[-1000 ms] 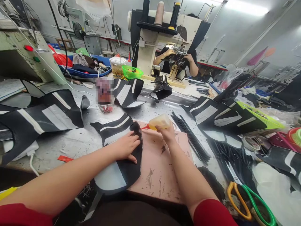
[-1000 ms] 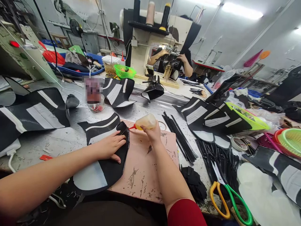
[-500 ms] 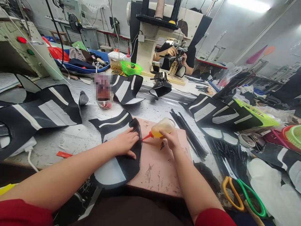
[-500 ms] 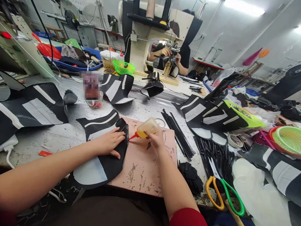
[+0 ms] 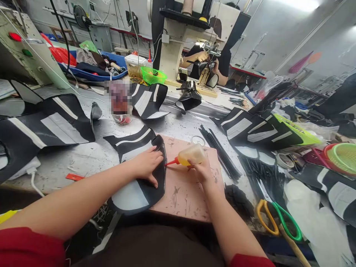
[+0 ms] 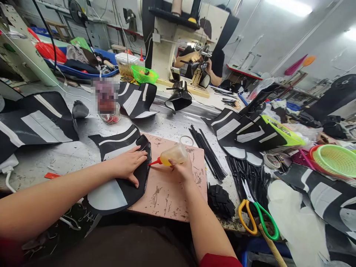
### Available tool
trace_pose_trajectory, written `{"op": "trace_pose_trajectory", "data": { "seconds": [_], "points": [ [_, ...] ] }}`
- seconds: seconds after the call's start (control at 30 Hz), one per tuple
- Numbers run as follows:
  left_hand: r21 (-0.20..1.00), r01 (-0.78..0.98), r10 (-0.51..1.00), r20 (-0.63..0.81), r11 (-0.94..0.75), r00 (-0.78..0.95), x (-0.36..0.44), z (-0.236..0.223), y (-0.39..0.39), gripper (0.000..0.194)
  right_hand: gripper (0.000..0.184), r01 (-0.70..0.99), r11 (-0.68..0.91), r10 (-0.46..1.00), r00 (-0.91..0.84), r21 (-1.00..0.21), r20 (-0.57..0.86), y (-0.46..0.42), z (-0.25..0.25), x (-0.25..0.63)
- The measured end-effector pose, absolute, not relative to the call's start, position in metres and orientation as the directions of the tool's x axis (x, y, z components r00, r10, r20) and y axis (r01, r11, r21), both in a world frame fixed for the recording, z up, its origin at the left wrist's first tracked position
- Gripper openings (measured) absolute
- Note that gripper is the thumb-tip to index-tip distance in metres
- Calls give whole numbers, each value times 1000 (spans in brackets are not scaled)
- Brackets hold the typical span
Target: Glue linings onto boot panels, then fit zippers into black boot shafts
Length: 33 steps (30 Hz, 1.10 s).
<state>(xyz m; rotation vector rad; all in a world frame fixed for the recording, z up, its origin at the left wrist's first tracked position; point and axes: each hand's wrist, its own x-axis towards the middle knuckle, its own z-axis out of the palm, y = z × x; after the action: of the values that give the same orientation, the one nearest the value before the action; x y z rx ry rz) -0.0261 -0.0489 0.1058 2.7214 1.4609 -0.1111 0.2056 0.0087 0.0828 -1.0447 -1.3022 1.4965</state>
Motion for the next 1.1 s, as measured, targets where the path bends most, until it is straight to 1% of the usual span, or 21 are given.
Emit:
{"op": "trace_pose_trajectory", "data": {
  "seconds": [0.03, 0.1, 0.17, 0.23, 0.4, 0.57, 0.73, 0.83, 0.97, 1.03, 1.1],
  "points": [
    [16, 833, 829, -94, -552, 551, -26, 106, -49, 94, 56, -92, -68, 969, -244, -993, -43, 7, 83, 206],
    [23, 834, 827, -111, -552, 551, -24, 107, -49, 99, 56, -71, -98, 965, -249, -993, -78, 2, 85, 208],
    [24, 836, 828, -121, -549, 547, -24, 107, -49, 99, 51, -23, -151, 946, -292, -988, -138, -5, 87, 210],
    [23, 837, 829, -127, -547, 545, -23, 108, -49, 98, 48, 5, -177, 929, -330, -984, -168, -12, 89, 213],
    [17, 841, 834, -121, -540, 538, -23, 107, -49, 98, 52, -18, -124, 967, -227, -992, -116, -23, 88, 217],
    [15, 840, 834, -107, -542, 540, -23, 105, -50, 97, 52, -9, -159, 936, -319, -987, -148, -32, 82, 225],
    [27, 842, 835, -118, -539, 538, -23, 103, -49, 101, 53, -20, -122, 967, -227, -992, -114, -33, 81, 229],
    [20, 843, 835, -121, -538, 536, -23, 102, -49, 100, 57, -11, -144, 958, -251, -990, -136, -35, 83, 232],
    [20, 842, 836, -110, -539, 538, -23, 101, -49, 97, 52, 26, -150, 946, -288, -988, -151, -41, 81, 236],
    [20, 840, 835, -99, -542, 541, -24, 100, -49, 97, 53, 26, -144, 949, -281, -989, -145, -39, 80, 235],
    [19, 839, 834, -99, -543, 542, -24, 100, -49, 97, 57, 28, -119, 961, -249, -992, -122, -34, 79, 230]
  ]
}}
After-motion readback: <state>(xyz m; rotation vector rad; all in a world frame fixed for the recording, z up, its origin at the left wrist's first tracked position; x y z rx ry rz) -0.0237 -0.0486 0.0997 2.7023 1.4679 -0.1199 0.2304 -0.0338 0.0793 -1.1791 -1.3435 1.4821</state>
